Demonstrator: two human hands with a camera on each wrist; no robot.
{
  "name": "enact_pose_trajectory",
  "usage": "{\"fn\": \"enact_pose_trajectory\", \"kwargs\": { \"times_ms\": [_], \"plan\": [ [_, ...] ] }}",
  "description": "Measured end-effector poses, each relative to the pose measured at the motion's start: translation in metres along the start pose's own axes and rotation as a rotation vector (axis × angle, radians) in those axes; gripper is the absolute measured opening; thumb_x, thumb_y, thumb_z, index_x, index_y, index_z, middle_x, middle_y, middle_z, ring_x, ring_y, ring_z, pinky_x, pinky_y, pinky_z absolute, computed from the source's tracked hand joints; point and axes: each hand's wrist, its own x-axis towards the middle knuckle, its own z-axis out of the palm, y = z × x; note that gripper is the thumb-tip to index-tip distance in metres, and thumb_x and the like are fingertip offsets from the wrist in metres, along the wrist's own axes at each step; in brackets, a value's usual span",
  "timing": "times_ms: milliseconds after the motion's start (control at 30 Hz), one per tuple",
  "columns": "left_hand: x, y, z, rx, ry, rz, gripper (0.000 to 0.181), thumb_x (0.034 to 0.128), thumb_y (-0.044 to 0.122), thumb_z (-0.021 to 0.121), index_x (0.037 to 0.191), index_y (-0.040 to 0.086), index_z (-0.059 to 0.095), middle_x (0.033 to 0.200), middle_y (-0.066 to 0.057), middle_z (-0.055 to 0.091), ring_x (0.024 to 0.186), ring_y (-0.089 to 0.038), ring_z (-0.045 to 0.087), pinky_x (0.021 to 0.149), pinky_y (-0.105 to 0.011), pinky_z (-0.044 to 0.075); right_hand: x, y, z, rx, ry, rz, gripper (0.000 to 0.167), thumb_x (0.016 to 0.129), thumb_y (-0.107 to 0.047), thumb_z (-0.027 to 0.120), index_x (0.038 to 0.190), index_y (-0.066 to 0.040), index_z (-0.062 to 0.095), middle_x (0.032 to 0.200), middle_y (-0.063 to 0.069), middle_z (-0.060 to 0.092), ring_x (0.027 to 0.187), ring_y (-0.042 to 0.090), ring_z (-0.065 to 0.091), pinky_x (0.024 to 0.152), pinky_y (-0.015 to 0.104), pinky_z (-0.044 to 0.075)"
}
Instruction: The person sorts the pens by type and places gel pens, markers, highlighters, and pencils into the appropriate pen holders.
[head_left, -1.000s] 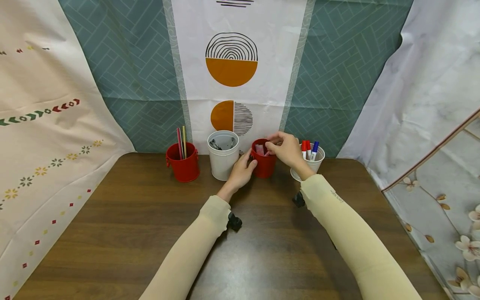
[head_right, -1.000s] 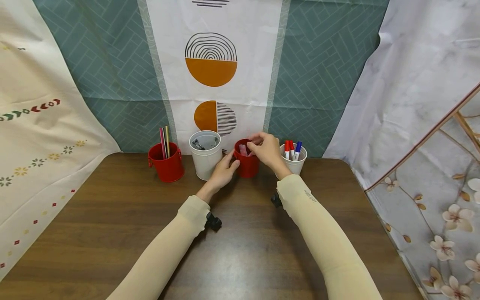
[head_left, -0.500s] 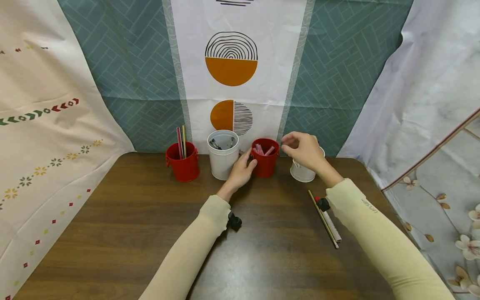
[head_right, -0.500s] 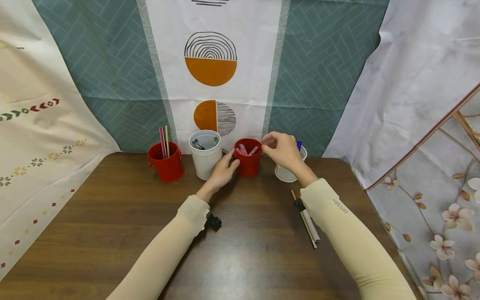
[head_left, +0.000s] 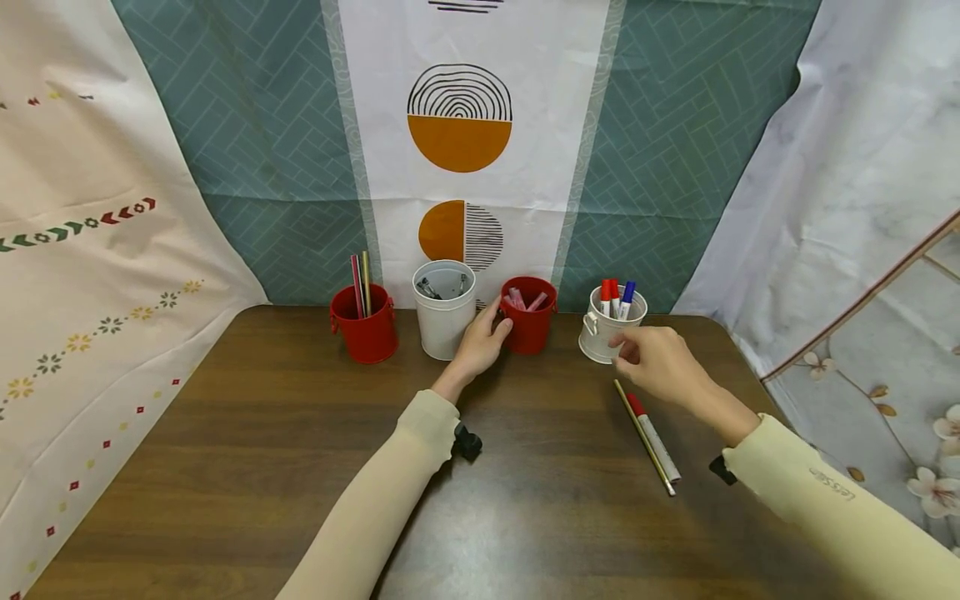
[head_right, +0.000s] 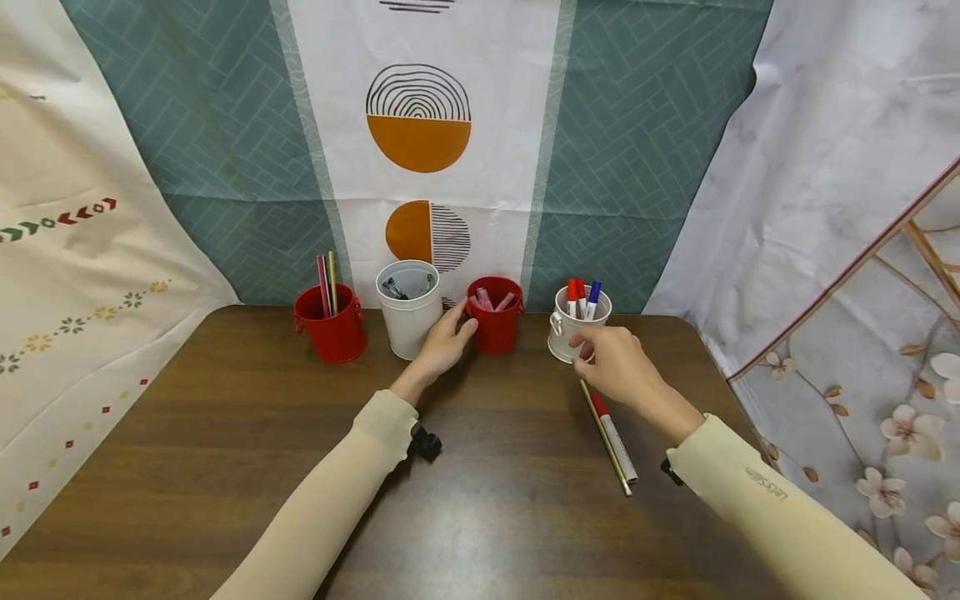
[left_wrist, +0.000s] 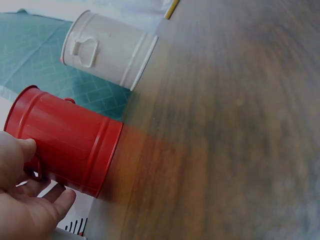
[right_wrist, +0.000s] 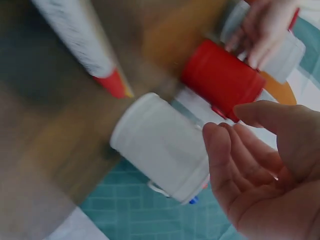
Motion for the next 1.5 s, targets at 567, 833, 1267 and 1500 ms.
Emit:
{"fn": "enact_pose_trajectory", "kwargs": {
  "times_ms": [567, 833, 1267, 1500],
  "plan": [
    [0.001, 0.001, 0.000, -0.003, 0.001, -0.001, 0.062, 0.1117, 0.021, 0.053, 0.169, 0.012, 0.030, 0.170, -0.014, 0.038, 0.155, -0.029, 0.038, 0.129, -0.044, 0.030, -0.053, 0.007, 0.030, -0.125, -0.191, 0.064, 0.014, 0.083, -0.007, 0.086, 0.084, -0.005, 0.072, 0.068, -0.004, 0.060, 0.062, 0.015, 0.056, 0.052, 0.035, 0.048],
    [0.002, 0.002, 0.001, 0.004, -0.004, 0.002, 0.062, 0.1120, 0.021, 0.052, 0.169, 0.012, 0.030, 0.170, -0.014, 0.038, 0.155, -0.029, 0.038, 0.129, -0.043, 0.030, -0.059, 0.008, 0.036, -0.153, -0.191, 0.071, 0.028, 0.081, -0.006, 0.086, 0.069, -0.013, 0.061, 0.063, -0.005, 0.055, 0.059, 0.015, 0.052, 0.051, 0.035, 0.046],
    [0.001, -0.001, 0.000, 0.011, -0.002, -0.011, 0.062, 0.1115, 0.022, 0.053, 0.168, 0.011, 0.031, 0.170, -0.015, 0.038, 0.155, -0.031, 0.038, 0.129, -0.045, 0.030, -0.054, 0.007, 0.045, -0.097, -0.251, 0.139, 0.016, 0.080, -0.009, 0.083, 0.073, -0.012, 0.068, 0.067, -0.003, 0.062, 0.060, 0.016, 0.058, 0.054, 0.037, 0.052],
    [-0.001, 0.001, -0.001, -0.013, -0.002, -0.014, 0.063, 0.1106, 0.024, 0.053, 0.168, 0.011, 0.032, 0.170, -0.014, 0.038, 0.155, -0.031, 0.038, 0.129, -0.047, 0.030, -0.051, 0.000, 0.048, -0.043, -0.260, 0.160, 0.019, 0.078, -0.013, 0.084, 0.070, -0.016, 0.067, 0.066, -0.005, 0.059, 0.060, 0.016, 0.054, 0.054, 0.034, 0.047]
  ]
}}
